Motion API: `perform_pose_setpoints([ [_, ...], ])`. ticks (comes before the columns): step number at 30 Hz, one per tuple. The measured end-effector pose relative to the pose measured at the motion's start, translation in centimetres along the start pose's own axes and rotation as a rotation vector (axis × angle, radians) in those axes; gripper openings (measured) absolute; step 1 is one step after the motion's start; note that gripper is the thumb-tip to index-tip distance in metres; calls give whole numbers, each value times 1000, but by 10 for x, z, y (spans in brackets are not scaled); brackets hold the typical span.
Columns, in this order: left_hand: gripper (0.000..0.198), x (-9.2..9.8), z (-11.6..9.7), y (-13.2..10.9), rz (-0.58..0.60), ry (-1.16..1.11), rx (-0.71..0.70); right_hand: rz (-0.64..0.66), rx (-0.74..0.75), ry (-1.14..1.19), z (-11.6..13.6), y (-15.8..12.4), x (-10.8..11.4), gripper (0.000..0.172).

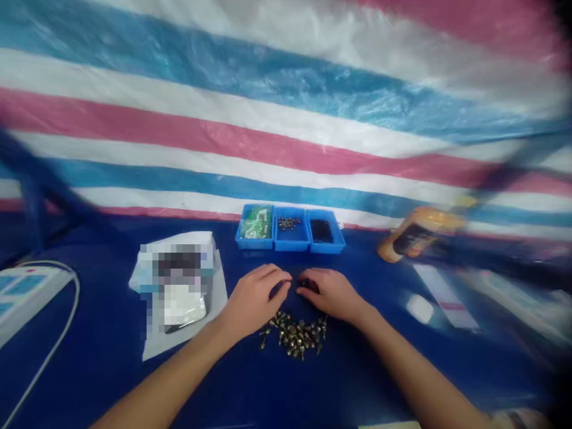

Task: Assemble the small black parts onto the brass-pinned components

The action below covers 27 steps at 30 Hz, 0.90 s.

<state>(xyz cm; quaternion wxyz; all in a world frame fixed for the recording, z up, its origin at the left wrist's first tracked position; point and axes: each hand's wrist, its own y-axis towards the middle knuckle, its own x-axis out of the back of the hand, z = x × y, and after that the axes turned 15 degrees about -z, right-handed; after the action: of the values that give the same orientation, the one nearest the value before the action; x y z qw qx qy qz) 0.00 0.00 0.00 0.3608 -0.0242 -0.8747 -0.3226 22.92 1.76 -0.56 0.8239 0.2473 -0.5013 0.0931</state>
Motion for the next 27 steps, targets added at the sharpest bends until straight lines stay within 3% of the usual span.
perform_pose_setpoints([
  [7,19,-1,-1,4,30,35,21,4,28,90,-2,0,1,9],
  [15,18,1,-3,4,32,28,-25,-102,-34,298,6,0,6,4],
  [22,18,1,-3,4,27,23,-43,-207,-74,531,9,2,5,23],
  [27,18,3,-4,4,14,11,-63,-216,-262,664,9,3,4,17],
])
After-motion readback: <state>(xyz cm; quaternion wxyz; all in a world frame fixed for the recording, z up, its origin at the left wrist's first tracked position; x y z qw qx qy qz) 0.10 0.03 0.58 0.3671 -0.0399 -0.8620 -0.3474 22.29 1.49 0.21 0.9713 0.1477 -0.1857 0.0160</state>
